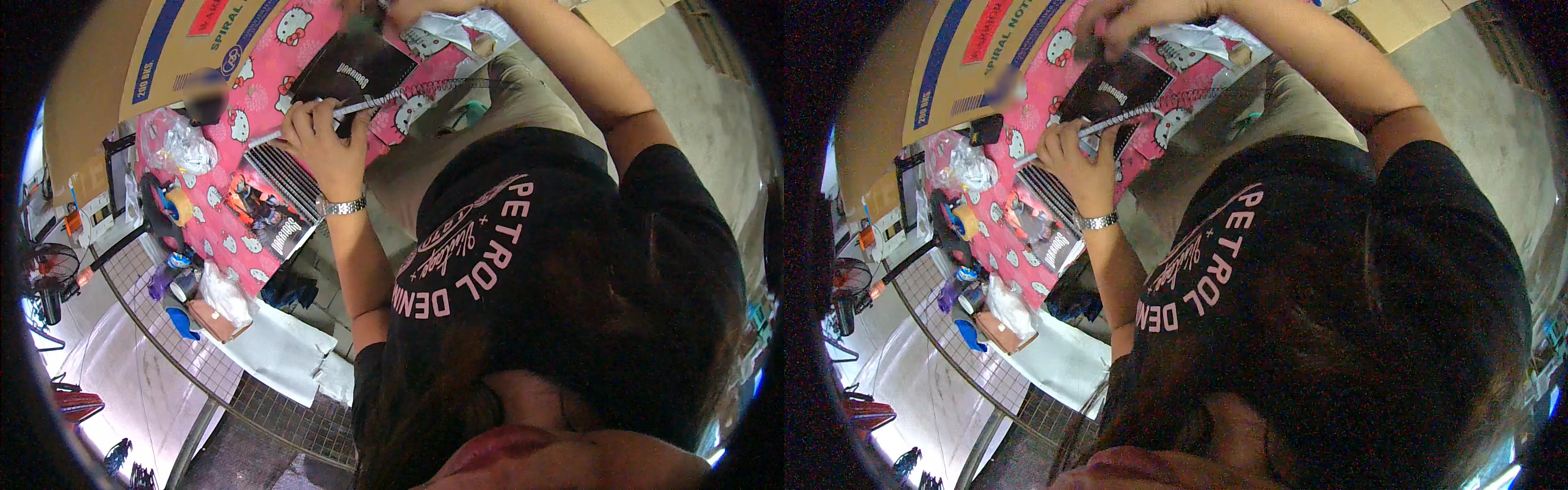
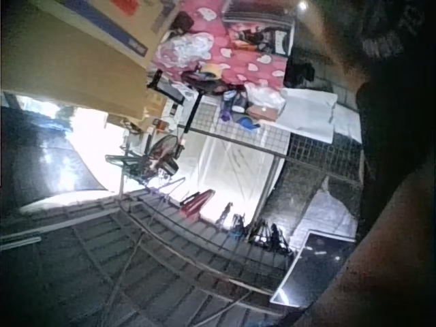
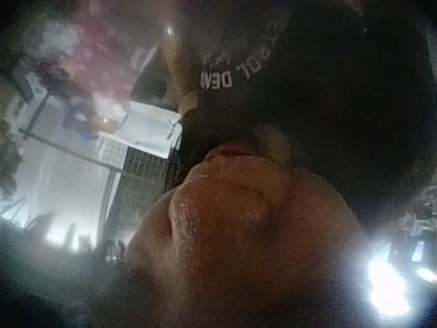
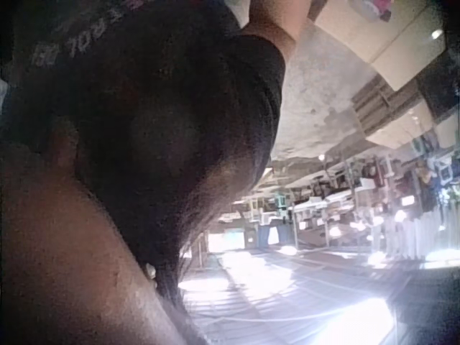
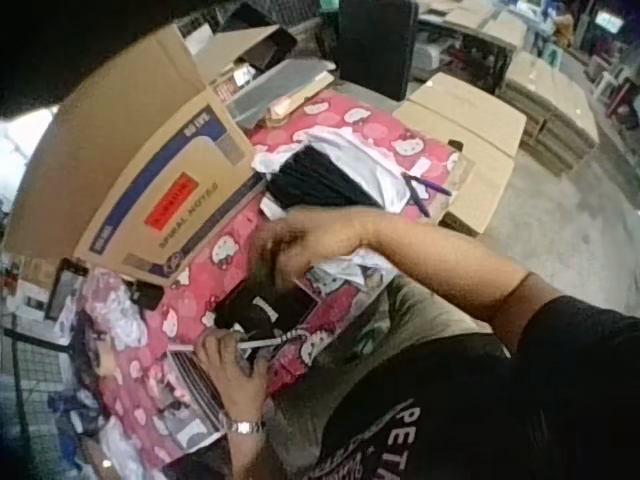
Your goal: The person assembles notebooks by threading spiral coils through holes in paper covers and stacks of paper using pliers to trim and secure the ends of the coils.
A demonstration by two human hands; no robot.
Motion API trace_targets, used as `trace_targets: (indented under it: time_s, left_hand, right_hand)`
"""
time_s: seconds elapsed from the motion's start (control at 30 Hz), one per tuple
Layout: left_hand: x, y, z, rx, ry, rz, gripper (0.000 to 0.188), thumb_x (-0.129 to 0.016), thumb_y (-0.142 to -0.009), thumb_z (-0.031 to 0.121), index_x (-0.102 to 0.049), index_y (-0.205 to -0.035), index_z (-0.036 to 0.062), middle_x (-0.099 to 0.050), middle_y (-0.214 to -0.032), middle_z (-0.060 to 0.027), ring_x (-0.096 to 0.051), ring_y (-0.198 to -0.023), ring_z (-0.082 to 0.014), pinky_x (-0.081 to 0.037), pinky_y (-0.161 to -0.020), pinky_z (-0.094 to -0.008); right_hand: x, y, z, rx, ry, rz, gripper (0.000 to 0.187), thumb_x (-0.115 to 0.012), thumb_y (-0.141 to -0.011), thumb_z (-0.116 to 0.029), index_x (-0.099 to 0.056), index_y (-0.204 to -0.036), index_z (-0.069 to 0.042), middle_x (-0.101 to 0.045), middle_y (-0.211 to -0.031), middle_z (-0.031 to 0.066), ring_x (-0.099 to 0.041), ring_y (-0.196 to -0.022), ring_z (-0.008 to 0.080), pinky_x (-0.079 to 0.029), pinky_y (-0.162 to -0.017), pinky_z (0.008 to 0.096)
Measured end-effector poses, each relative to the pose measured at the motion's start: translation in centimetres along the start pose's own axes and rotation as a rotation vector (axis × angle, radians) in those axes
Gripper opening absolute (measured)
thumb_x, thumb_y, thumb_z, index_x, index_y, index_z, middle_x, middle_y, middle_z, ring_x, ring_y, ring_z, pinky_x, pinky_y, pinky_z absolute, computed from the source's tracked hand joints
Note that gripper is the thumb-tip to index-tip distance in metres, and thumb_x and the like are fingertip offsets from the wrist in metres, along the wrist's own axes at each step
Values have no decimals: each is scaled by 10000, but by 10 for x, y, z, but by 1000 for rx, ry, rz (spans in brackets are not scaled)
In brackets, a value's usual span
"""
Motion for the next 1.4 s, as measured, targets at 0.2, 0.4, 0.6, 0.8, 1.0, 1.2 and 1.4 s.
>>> trace_targets:
  time_s: [0.2,0.4,0.6,0.8,1.0,1.2,1.4]
  left_hand:
    - [5,-1,5,-30,-140,-44,426,-792,-690,421,-616,-915,106,-570,-1023,-70,-479,-1093,-302,-282,-980,-567]
    - [6,6,5,-17,-101,-49,464,-805,-672,431,-612,-929,96,-570,-1045,-68,-480,-1106,-308,-253,-979,-625]
    - [8,2,10,-46,-86,-84,515,-813,-674,424,-599,-976,65,-566,-1098,-88,-467,-1131,-327,-244,-985,-631]
    - [6,3,7,-48,-66,-88,538,-811,-680,425,-588,-994,50,-564,-1117,-101,-461,-1145,-334,-206,-1023,-632]
    - [8,5,2,-29,-44,-85,568,-810,-671,427,-579,-1039,60,-559,-1144,-112,-456,-1173,-332,-166,-1034,-649]
    - [7,7,-5,15,66,-34,581,-811,-646,428,-576,-1051,84,-558,-1155,-103,-460,-1191,-325,-88,-1039,-715]
    - [8,8,-4,21,68,-41,607,-819,-636,416,-557,-1044,50,-558,-1158,-124,-464,-1187,-328,-84,-1037,-720]
  right_hand:
    - [-50,-18,31,129,177,-226,434,-644,-808,-228,-620,-1137,55,-618,-1129,134,-540,-1058,213,-421,-920,339]
    - [-61,-25,28,-53,256,-370,515,-689,-733,-153,-593,-1196,53,-616,-1140,97,-558,-1033,221,-444,-893,330]
    - [-68,-33,36,45,101,-485,473,-702,-759,-153,-604,-1188,22,-642,-1046,90,-578,-932,199,-463,-822,324]
    - [-69,-27,41,-123,-320,-333,439,-711,-761,-127,-606,-1158,27,-633,-1037,63,-563,-937,168,-462,-826,302]
    - [-75,-28,32,-133,-309,-348,435,-712,-753,-115,-608,-1149,33,-622,-1066,71,-569,-966,171,-468,-834,294]
    - [-77,-31,34,-122,-341,-361,425,-712,-756,-112,-609,-1142,33,-621,-1059,69,-568,-952,166,-472,-821,295]
    - [-78,-33,33,-111,-234,-390,414,-713,-759,-119,-611,-1131,32,-619,-1045,61,-562,-947,157,-468,-817,288]
Point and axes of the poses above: each hand's wrist, its own y-axis away from the middle knuckle, its own x-axis out of the back of the hand, z = x × y, the point moved 8 cm from there along -y, towards the middle knuckle
